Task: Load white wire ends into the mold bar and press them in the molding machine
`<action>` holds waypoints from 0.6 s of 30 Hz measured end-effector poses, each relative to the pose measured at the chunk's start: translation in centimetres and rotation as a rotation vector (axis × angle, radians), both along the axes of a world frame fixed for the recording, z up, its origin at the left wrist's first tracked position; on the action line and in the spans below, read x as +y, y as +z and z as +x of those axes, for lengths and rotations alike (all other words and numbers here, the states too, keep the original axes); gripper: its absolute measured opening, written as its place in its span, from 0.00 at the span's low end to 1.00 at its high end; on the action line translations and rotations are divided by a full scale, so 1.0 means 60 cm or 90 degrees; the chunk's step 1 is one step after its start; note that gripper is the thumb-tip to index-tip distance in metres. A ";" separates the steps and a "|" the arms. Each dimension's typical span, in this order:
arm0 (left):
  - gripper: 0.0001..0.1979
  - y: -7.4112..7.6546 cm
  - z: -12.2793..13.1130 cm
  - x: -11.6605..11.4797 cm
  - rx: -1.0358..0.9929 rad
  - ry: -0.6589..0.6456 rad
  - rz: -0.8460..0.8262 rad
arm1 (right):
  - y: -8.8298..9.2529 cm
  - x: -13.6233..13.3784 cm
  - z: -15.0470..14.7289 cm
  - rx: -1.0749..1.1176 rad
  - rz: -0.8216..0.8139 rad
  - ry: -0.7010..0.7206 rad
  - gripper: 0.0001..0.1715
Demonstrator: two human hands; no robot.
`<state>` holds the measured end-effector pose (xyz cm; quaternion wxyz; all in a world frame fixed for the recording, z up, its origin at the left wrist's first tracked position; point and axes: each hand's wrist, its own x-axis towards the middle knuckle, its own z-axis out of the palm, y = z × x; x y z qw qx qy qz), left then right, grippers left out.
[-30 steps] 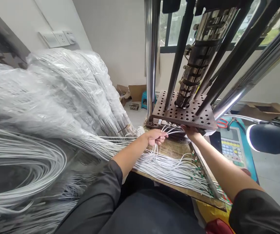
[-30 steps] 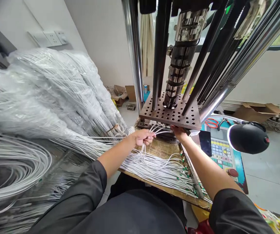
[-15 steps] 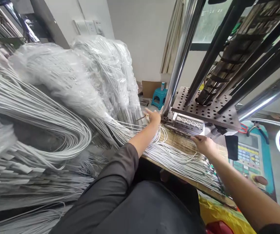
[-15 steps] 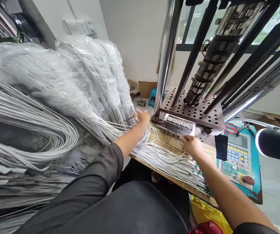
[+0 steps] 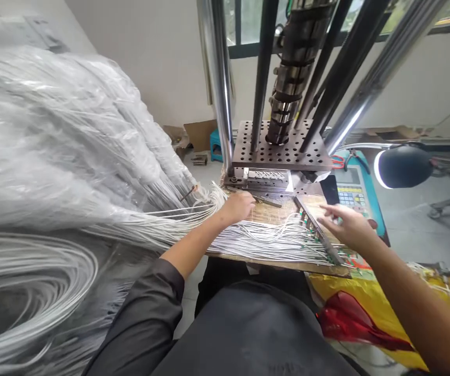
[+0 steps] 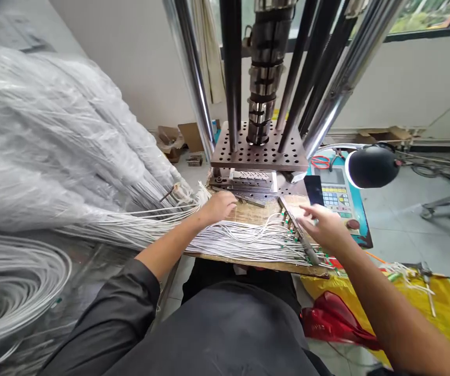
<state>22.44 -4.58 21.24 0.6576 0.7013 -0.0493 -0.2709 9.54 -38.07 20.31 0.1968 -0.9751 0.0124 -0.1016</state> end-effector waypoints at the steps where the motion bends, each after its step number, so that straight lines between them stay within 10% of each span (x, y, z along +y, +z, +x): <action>1: 0.06 -0.001 -0.004 -0.027 -0.047 -0.067 -0.004 | -0.007 -0.019 -0.044 0.006 0.016 -0.010 0.30; 5: 0.11 -0.013 -0.014 -0.164 -0.434 -0.385 0.123 | -0.044 -0.025 -0.145 0.031 -0.003 -0.033 0.30; 9: 0.20 -0.031 -0.001 -0.270 -0.608 -0.580 0.259 | -0.060 0.018 -0.134 0.046 -0.115 -0.064 0.28; 18: 0.21 -0.042 0.028 -0.307 -0.738 -0.739 0.354 | -0.053 0.020 -0.101 0.151 -0.004 -0.116 0.23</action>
